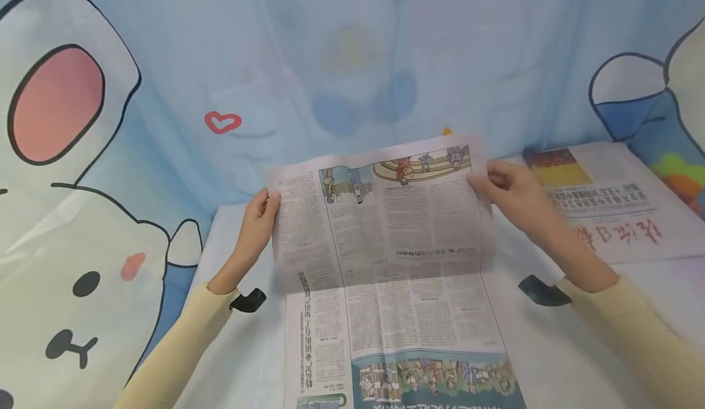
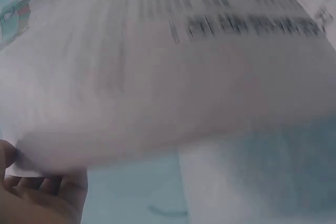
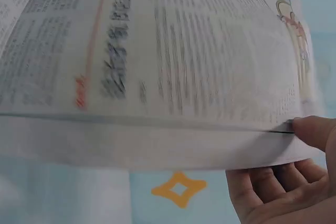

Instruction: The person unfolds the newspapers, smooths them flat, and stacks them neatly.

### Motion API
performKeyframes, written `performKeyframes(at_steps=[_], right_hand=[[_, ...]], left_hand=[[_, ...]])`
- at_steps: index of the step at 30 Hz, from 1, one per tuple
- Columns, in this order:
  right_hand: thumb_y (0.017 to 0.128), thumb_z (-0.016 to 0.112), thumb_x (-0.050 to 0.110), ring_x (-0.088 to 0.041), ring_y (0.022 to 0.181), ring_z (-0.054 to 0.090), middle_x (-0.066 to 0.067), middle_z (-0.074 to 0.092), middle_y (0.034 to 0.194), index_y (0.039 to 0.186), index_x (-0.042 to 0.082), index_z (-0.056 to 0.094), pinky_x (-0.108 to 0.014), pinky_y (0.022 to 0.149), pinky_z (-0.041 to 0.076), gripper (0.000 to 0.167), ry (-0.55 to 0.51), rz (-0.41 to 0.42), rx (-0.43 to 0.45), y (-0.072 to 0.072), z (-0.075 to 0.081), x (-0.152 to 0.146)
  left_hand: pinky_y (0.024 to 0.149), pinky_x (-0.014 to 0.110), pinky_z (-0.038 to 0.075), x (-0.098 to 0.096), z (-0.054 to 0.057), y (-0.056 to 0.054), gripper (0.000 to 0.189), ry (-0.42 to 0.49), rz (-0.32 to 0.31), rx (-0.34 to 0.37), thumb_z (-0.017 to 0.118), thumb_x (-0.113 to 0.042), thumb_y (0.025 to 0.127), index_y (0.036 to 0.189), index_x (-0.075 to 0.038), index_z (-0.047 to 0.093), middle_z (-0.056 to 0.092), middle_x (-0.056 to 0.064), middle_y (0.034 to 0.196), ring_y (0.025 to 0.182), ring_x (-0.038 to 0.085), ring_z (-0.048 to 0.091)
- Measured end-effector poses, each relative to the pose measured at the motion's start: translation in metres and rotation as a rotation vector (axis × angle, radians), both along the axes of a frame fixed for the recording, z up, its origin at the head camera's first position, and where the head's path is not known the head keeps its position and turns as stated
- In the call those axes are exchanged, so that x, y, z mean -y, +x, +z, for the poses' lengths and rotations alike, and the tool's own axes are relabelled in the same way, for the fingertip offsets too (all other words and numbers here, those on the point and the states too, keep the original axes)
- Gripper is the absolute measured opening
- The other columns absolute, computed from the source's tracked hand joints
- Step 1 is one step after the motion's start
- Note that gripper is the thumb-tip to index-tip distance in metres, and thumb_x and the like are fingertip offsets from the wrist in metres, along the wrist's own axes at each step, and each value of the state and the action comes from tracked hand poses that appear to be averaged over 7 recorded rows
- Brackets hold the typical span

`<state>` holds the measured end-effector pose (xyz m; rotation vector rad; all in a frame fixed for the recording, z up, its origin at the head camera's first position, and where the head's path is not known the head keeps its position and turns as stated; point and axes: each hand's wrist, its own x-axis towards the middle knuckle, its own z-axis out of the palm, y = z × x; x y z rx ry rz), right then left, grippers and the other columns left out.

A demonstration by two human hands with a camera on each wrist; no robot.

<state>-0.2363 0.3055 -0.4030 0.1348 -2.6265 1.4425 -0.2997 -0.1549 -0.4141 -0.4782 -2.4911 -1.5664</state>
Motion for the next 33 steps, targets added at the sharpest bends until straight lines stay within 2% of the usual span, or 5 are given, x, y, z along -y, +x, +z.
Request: performKeyframes(at_steps=[5,14,19,24,33], right_hand=[[0.105,0.045,0.046,0.007,0.096,0.065,0.028,0.066,0.108,0.144,0.010,0.050,-0.013,0.079,0.050,0.053,-0.040,0.065,0.123,-0.005,-0.015,0.002],[0.103,0.050,0.049,0.001,0.093,0.068,-0.018,0.069,0.126,0.147,0.006,0.045,-0.027,0.077,0.053,0.062,0.052,0.147,0.279,0.008,-0.059,-0.002],[0.103,0.055,0.042,-0.015,0.089,0.074,-0.020,0.072,0.117,0.145,0.001,0.046,-0.029,0.073,0.057,0.060,0.010,0.207,0.350,0.020,-0.082,-0.007],[0.103,0.055,0.043,-0.013,0.079,0.072,-0.012,0.076,0.102,0.135,-0.004,0.054,-0.027,0.066,0.053,0.057,0.071,0.187,0.388,0.031,-0.093,-0.007],[0.100,0.061,0.040,-0.014,0.061,0.061,-0.002,0.072,0.079,0.107,0.001,0.067,-0.026,0.057,0.047,0.040,0.133,0.147,0.398,0.057,-0.104,-0.011]], left_hand=[[0.091,0.038,0.049,0.002,-0.010,0.002,0.057,0.059,-0.001,0.231,0.035,-0.055,0.105,0.142,-0.014,0.051,0.064,0.012,0.117,0.103,0.021,0.061],[0.095,0.041,0.054,0.015,-0.040,0.026,0.048,-0.021,-0.108,0.479,0.045,-0.042,0.106,0.147,-0.016,0.046,0.068,0.010,0.126,0.111,0.024,0.067],[0.081,0.033,0.056,0.017,-0.059,0.045,0.047,-0.176,-0.136,0.536,0.048,-0.033,0.105,0.145,-0.009,0.047,0.074,0.010,0.112,0.094,0.019,0.071],[0.072,0.028,0.054,0.018,-0.073,0.056,0.046,-0.255,-0.133,0.558,0.051,-0.032,0.104,0.138,-0.002,0.051,0.076,0.007,0.089,0.073,0.016,0.071],[0.051,0.024,0.041,0.022,-0.076,0.075,0.026,-0.290,-0.077,0.543,0.054,-0.024,0.102,0.100,0.001,0.061,0.066,0.003,0.063,0.051,0.014,0.056]])
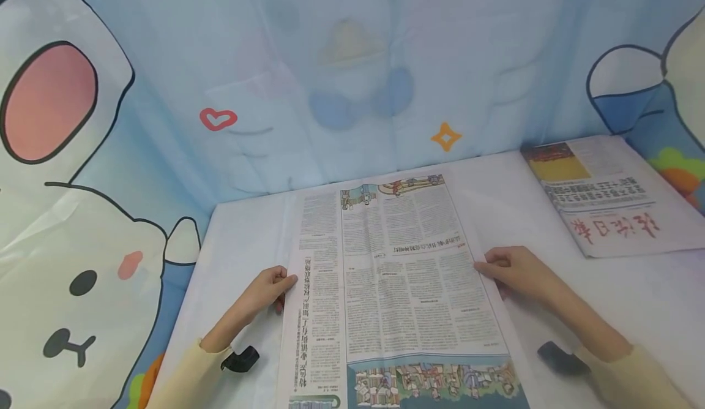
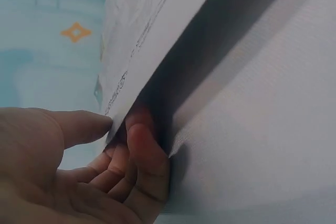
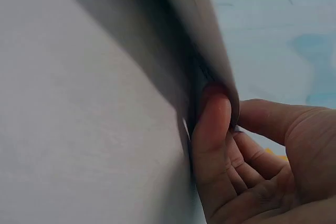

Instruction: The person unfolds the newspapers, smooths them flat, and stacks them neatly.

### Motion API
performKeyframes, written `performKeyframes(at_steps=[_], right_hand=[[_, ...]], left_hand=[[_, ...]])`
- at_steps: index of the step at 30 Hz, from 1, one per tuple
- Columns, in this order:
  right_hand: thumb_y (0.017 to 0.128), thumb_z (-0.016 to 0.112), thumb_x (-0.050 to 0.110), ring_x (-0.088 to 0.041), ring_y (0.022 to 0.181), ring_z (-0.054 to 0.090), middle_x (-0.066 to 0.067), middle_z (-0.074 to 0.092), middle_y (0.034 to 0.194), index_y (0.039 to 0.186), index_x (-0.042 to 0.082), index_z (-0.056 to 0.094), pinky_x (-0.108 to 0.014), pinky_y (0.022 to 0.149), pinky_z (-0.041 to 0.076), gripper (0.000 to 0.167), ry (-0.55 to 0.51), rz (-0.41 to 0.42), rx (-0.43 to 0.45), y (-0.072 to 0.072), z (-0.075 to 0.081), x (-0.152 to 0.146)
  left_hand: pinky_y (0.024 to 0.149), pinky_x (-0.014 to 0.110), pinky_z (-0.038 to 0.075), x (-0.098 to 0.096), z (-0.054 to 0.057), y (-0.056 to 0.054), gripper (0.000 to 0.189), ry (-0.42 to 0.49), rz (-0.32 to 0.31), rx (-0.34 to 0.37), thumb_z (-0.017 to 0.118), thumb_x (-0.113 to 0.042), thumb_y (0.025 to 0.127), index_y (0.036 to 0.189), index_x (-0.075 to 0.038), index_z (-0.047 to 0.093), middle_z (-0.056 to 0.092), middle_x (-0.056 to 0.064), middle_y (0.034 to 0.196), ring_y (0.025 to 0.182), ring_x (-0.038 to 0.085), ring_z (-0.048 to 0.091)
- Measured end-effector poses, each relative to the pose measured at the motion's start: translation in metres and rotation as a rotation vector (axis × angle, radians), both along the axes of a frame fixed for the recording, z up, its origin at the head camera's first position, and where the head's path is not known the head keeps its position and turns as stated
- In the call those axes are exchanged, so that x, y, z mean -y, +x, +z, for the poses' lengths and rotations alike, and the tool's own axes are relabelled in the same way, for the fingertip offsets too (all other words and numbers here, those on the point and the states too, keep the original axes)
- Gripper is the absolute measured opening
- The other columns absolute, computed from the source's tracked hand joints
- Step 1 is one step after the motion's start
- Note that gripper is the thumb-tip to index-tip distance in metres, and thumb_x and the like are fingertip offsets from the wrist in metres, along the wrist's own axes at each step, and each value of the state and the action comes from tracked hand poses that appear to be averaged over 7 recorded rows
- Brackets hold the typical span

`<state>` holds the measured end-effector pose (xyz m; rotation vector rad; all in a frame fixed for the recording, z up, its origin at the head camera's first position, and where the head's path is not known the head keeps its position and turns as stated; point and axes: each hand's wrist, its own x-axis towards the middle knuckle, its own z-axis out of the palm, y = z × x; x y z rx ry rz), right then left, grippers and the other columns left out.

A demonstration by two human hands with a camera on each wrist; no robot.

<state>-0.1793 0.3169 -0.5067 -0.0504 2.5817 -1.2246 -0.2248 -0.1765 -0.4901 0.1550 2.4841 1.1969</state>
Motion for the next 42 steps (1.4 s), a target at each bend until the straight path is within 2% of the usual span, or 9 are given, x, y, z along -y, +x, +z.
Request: performKeyframes(at_steps=[4,9,14,25,34,42], right_hand=[[0.100,0.061,0.040,-0.015,0.057,0.060,-0.002,0.071,0.074,0.104,0.001,0.068,-0.025,0.056,0.046,0.040,0.012,-0.025,-0.014,0.004,-0.002,-0.001],[0.099,0.062,0.040,-0.015,0.054,0.060,-0.002,0.069,0.069,0.101,0.000,0.069,-0.026,0.054,0.047,0.041,0.041,-0.059,-0.019,0.005,-0.003,-0.001],[0.100,0.062,0.037,-0.014,0.052,0.058,-0.001,0.067,0.067,0.100,-0.001,0.069,-0.026,0.051,0.047,0.040,0.073,-0.064,-0.049,0.003,-0.003,0.001],[0.100,0.062,0.036,-0.014,0.051,0.059,0.000,0.063,0.062,0.096,-0.002,0.068,-0.026,0.049,0.047,0.039,0.109,-0.067,-0.052,-0.002,-0.003,0.001],[0.099,0.062,0.040,-0.015,0.050,0.059,0.000,0.062,0.060,0.096,-0.001,0.066,-0.026,0.049,0.046,0.042,0.115,-0.074,-0.060,-0.004,0.000,-0.002],[0.101,0.060,0.039,-0.014,0.053,0.059,0.001,0.063,0.064,0.106,-0.006,0.065,-0.026,0.050,0.050,0.045,0.097,-0.086,-0.048,0.002,-0.001,0.000]], left_hand=[[0.051,0.025,0.044,0.002,-0.002,0.003,0.023,0.006,0.017,-0.014,0.056,-0.022,0.102,0.098,0.000,0.061,0.065,0.003,0.064,0.052,0.013,0.054],[0.048,0.022,0.040,0.002,-0.004,0.002,0.021,-0.050,0.022,-0.042,0.056,-0.023,0.102,0.097,-0.003,0.061,0.061,0.000,0.061,0.050,0.011,0.049],[0.046,0.020,0.037,-0.002,-0.004,-0.001,0.021,-0.103,0.018,-0.092,0.057,-0.023,0.102,0.094,-0.005,0.061,0.056,-0.001,0.058,0.047,0.010,0.047],[0.049,0.023,0.039,-0.006,-0.004,-0.006,0.021,-0.170,0.035,-0.116,0.058,-0.025,0.102,0.093,-0.006,0.061,0.058,0.000,0.060,0.051,0.011,0.049],[0.050,0.022,0.040,-0.008,0.002,-0.007,0.021,-0.185,0.027,-0.106,0.059,-0.024,0.101,0.090,-0.006,0.060,0.059,0.000,0.062,0.052,0.011,0.051],[0.052,0.023,0.041,-0.009,0.005,-0.007,0.022,-0.212,0.017,-0.067,0.061,-0.026,0.101,0.090,-0.007,0.057,0.059,0.001,0.066,0.054,0.012,0.054]])
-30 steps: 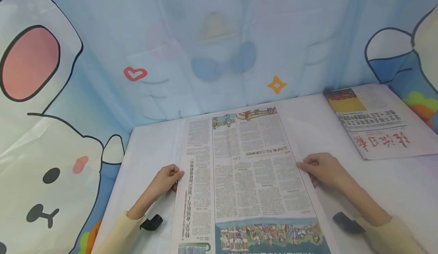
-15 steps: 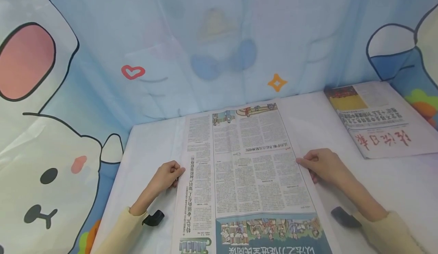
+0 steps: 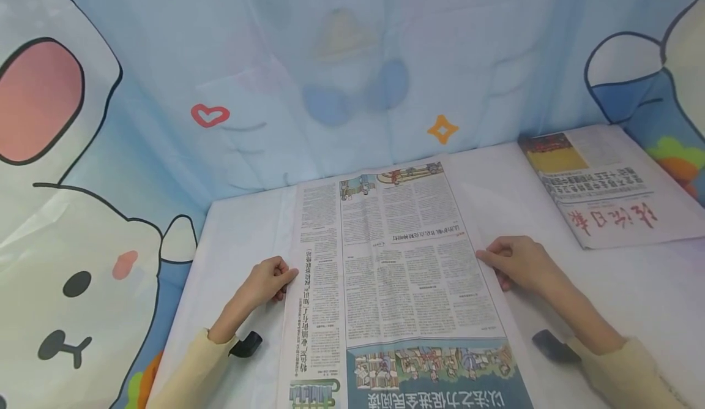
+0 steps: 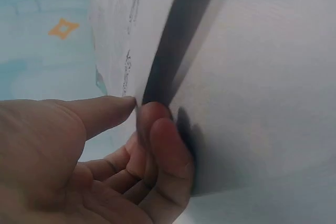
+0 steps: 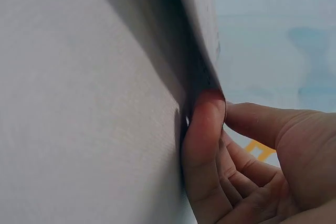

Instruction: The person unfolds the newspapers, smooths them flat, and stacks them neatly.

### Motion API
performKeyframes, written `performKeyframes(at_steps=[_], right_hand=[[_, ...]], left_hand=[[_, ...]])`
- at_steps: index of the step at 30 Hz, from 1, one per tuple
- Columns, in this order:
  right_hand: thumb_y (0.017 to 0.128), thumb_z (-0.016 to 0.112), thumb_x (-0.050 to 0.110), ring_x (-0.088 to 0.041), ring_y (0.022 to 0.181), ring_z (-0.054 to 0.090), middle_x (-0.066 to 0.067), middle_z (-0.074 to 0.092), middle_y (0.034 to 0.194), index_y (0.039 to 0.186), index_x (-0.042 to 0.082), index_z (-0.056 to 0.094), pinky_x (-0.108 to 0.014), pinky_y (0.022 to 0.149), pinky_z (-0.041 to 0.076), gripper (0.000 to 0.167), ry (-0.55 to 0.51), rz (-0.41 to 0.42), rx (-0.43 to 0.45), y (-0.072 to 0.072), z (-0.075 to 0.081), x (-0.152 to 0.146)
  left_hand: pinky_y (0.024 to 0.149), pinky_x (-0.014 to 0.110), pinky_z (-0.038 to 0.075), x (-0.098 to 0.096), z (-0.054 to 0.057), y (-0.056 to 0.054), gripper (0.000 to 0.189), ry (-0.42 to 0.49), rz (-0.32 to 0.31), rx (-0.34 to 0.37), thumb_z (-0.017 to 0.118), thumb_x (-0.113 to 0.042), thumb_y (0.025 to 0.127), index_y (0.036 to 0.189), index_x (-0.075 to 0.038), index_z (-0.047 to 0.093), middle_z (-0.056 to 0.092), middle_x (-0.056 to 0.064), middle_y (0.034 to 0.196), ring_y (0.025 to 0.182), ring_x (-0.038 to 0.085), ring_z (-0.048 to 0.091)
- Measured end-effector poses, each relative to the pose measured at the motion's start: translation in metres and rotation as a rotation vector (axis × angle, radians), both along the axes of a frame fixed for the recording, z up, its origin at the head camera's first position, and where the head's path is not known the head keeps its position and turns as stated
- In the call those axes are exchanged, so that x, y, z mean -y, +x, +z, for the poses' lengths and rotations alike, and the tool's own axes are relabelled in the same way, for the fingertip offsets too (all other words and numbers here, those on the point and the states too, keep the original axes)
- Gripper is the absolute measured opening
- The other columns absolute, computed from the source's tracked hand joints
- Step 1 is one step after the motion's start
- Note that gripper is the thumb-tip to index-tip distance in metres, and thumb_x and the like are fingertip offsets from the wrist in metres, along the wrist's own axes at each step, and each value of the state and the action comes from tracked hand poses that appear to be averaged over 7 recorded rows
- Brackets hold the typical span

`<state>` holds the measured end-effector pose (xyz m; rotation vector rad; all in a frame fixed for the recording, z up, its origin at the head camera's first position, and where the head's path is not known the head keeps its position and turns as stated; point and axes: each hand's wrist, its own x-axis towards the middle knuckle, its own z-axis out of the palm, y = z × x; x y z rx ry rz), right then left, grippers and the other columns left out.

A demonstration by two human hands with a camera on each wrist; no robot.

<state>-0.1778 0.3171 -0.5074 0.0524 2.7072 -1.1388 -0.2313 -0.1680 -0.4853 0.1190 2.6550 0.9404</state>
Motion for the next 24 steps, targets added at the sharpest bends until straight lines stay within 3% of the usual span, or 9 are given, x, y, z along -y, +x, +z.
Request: performKeyframes(at_steps=[5,9,11,14,18,21,24], right_hand=[[0.104,0.054,0.041,-0.015,0.057,0.062,-0.002,0.065,0.069,0.107,-0.006,0.064,-0.027,0.053,0.053,0.048,-0.041,-0.012,0.042,0.011,0.001,-0.008],[0.106,0.046,0.044,-0.015,0.063,0.065,-0.006,0.066,0.077,0.107,-0.005,0.063,-0.029,0.059,0.057,0.052,-0.094,0.004,0.083,0.017,0.005,-0.019],[0.107,0.045,0.043,-0.014,0.067,0.065,-0.007,0.065,0.082,0.111,-0.005,0.062,-0.029,0.061,0.057,0.052,-0.115,0.021,0.096,0.018,0.008,-0.024],[0.107,0.046,0.039,-0.012,0.069,0.064,-0.007,0.064,0.087,0.118,-0.006,0.061,-0.028,0.063,0.057,0.048,-0.148,0.050,0.097,0.019,0.008,-0.029],[0.107,0.048,0.035,-0.012,0.068,0.062,-0.008,0.063,0.087,0.115,-0.005,0.061,-0.028,0.062,0.057,0.042,-0.196,0.066,0.087,0.020,0.007,-0.030],[0.107,0.049,0.034,-0.012,0.067,0.061,-0.009,0.062,0.087,0.115,-0.004,0.061,-0.028,0.061,0.056,0.041,-0.212,0.071,0.082,0.022,0.006,-0.029],[0.106,0.050,0.034,-0.012,0.067,0.060,-0.008,0.061,0.085,0.116,-0.003,0.061,-0.028,0.059,0.055,0.039,-0.196,0.089,0.076,0.025,0.006,-0.025]], left_hand=[[0.051,0.025,0.039,-0.008,0.005,-0.003,0.027,-0.078,-0.035,0.006,0.058,-0.031,0.102,0.090,-0.007,0.056,0.058,0.003,0.065,0.054,0.014,0.052],[0.050,0.026,0.037,-0.017,0.014,-0.005,0.031,-0.209,-0.055,-0.070,0.053,-0.033,0.104,0.092,-0.005,0.056,0.055,0.005,0.066,0.056,0.015,0.051],[0.049,0.026,0.036,-0.027,0.020,-0.008,0.031,-0.252,-0.093,-0.126,0.052,-0.033,0.104,0.092,-0.005,0.056,0.055,0.005,0.067,0.056,0.015,0.050],[0.049,0.025,0.037,-0.052,0.033,-0.015,0.028,-0.283,-0.233,-0.203,0.052,-0.032,0.105,0.093,-0.007,0.057,0.055,0.003,0.068,0.056,0.013,0.049],[0.053,0.023,0.037,-0.109,0.044,-0.025,0.024,-0.294,-0.506,-0.243,0.053,-0.033,0.105,0.091,-0.014,0.057,0.053,-0.002,0.070,0.060,0.010,0.047],[0.057,0.022,0.039,-0.159,0.043,-0.030,0.024,-0.306,-0.685,-0.256,0.052,-0.035,0.105,0.091,-0.016,0.056,0.054,-0.004,0.075,0.064,0.008,0.048],[0.060,0.021,0.041,-0.203,0.034,-0.034,0.022,-0.343,-0.814,-0.316,0.049,-0.034,0.106,0.095,-0.017,0.057,0.056,-0.005,0.082,0.070,0.008,0.050]])
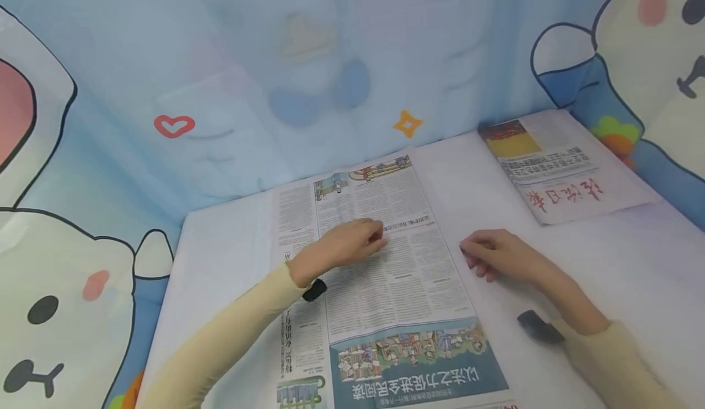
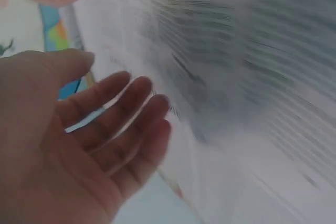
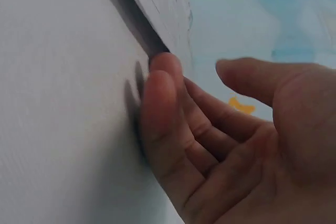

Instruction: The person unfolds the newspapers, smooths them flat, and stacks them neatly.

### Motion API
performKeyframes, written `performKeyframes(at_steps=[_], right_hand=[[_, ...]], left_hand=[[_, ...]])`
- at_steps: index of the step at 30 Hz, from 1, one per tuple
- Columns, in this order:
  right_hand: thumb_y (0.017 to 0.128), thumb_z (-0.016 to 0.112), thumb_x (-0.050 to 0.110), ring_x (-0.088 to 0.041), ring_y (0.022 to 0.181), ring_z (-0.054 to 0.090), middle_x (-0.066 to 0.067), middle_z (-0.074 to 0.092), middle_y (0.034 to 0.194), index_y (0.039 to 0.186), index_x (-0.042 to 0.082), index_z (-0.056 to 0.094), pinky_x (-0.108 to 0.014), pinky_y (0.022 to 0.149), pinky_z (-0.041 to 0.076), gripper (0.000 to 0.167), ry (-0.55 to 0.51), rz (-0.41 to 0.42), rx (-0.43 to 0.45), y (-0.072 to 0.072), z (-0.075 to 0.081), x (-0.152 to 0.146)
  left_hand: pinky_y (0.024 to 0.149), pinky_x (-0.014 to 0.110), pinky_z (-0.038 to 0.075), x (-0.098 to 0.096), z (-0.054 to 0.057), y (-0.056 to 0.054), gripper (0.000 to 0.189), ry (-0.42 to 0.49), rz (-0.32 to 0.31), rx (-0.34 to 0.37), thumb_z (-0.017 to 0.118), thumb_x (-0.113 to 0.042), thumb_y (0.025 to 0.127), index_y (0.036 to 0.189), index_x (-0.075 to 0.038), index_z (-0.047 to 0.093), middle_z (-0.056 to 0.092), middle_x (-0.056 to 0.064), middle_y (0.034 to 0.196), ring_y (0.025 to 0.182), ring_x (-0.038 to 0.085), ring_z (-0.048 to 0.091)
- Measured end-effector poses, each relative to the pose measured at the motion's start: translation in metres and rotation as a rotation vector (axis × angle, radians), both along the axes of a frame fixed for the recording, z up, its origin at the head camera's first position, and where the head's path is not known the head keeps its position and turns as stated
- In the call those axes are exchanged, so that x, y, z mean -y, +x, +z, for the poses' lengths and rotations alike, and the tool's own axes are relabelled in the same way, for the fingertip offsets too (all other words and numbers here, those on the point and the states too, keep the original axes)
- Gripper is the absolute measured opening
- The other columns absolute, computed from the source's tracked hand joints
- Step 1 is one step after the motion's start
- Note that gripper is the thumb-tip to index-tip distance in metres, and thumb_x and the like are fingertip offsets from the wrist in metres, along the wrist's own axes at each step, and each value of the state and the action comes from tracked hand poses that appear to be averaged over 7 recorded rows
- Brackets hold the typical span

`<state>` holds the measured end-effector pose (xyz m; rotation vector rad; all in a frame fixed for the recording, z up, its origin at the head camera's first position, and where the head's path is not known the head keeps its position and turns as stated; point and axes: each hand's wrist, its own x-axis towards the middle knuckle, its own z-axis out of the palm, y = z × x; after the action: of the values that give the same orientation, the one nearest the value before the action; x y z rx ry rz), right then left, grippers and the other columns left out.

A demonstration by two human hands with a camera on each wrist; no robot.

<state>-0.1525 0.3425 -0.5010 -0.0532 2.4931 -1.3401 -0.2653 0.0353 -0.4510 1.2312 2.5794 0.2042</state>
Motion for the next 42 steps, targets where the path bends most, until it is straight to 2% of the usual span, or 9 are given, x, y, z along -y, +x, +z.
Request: performKeyframes(at_steps=[4,6,10,13,20,26,32,36,42], right_hand=[[0.105,0.053,0.035,-0.011,0.067,0.058,-0.003,0.061,0.080,0.116,0.003,0.065,-0.025,0.060,0.051,0.036,0.121,0.032,-0.080,0.003,0.002,0.005],[0.105,0.054,0.035,-0.011,0.069,0.057,-0.001,0.062,0.080,0.116,0.004,0.066,-0.025,0.061,0.049,0.034,0.209,0.019,-0.142,0.004,0.005,0.005],[0.105,0.053,0.032,-0.016,0.079,0.057,-0.001,0.066,0.088,0.118,0.004,0.066,-0.025,0.067,0.048,0.034,0.339,-0.053,-0.235,0.001,0.012,-0.001],[0.105,0.053,0.030,-0.019,0.083,0.058,-0.004,0.069,0.094,0.118,0.003,0.067,-0.028,0.071,0.050,0.033,0.380,-0.095,-0.274,-0.003,0.014,-0.007],[0.105,0.054,0.028,-0.019,0.084,0.061,-0.007,0.072,0.097,0.117,0.000,0.067,-0.038,0.077,0.052,0.033,0.408,-0.091,-0.311,-0.008,0.016,-0.012],[0.105,0.054,0.027,-0.014,0.079,0.060,-0.001,0.070,0.088,0.115,0.000,0.067,-0.033,0.072,0.051,0.032,0.435,-0.098,-0.305,-0.006,0.017,-0.018],[0.105,0.054,0.027,-0.015,0.079,0.059,-0.001,0.069,0.088,0.117,0.000,0.067,-0.035,0.074,0.050,0.032,0.426,-0.127,-0.276,-0.002,0.010,-0.024],[0.105,0.054,0.027,-0.016,0.080,0.058,-0.002,0.069,0.089,0.117,0.000,0.067,-0.037,0.075,0.050,0.032,0.427,-0.141,-0.265,0.002,0.004,-0.025],[0.104,0.055,0.027,-0.016,0.079,0.057,-0.001,0.068,0.087,0.116,0.000,0.067,-0.035,0.074,0.049,0.031,0.425,-0.171,-0.266,0.011,-0.004,-0.030]], left_hand=[[0.072,0.023,0.048,-0.039,-0.012,-0.002,0.023,-0.054,-0.153,-0.171,0.047,-0.033,0.107,0.115,-0.018,0.061,0.060,-0.004,0.101,0.085,0.010,0.056],[0.084,0.026,0.051,-0.053,-0.015,-0.001,0.029,-0.077,-0.230,-0.252,0.045,-0.034,0.108,0.129,-0.018,0.058,0.061,-0.002,0.117,0.101,0.012,0.060],[0.109,0.034,0.045,-0.070,-0.017,0.002,0.043,-0.123,-0.331,-0.287,0.044,-0.038,0.108,0.148,-0.024,0.045,0.045,0.000,0.152,0.138,0.018,0.046],[0.117,0.038,0.038,-0.076,-0.018,0.004,0.048,-0.155,-0.373,-0.271,0.042,-0.041,0.107,0.154,-0.029,0.037,0.030,0.000,0.164,0.150,0.019,0.032],[0.115,0.039,0.039,-0.081,-0.032,0.000,0.044,-0.131,-0.414,-0.261,0.042,-0.038,0.108,0.150,-0.030,0.040,0.030,0.000,0.163,0.149,0.020,0.033],[0.111,0.036,0.043,-0.092,-0.037,-0.001,0.041,-0.091,-0.423,-0.267,0.044,-0.036,0.107,0.147,-0.026,0.043,0.037,0.000,0.158,0.145,0.019,0.039],[0.113,0.038,0.041,-0.099,-0.041,-0.003,0.047,-0.113,-0.449,-0.334,0.042,-0.033,0.107,0.153,-0.025,0.036,0.037,0.000,0.158,0.146,0.019,0.037],[0.106,0.034,0.044,-0.102,-0.046,-0.006,0.044,-0.090,-0.482,-0.378,0.044,-0.029,0.106,0.150,-0.026,0.040,0.044,0.000,0.150,0.139,0.017,0.044],[0.098,0.032,0.046,-0.111,-0.054,-0.008,0.043,-0.064,-0.514,-0.370,0.046,-0.029,0.105,0.148,-0.026,0.042,0.047,0.000,0.142,0.127,0.016,0.048]])
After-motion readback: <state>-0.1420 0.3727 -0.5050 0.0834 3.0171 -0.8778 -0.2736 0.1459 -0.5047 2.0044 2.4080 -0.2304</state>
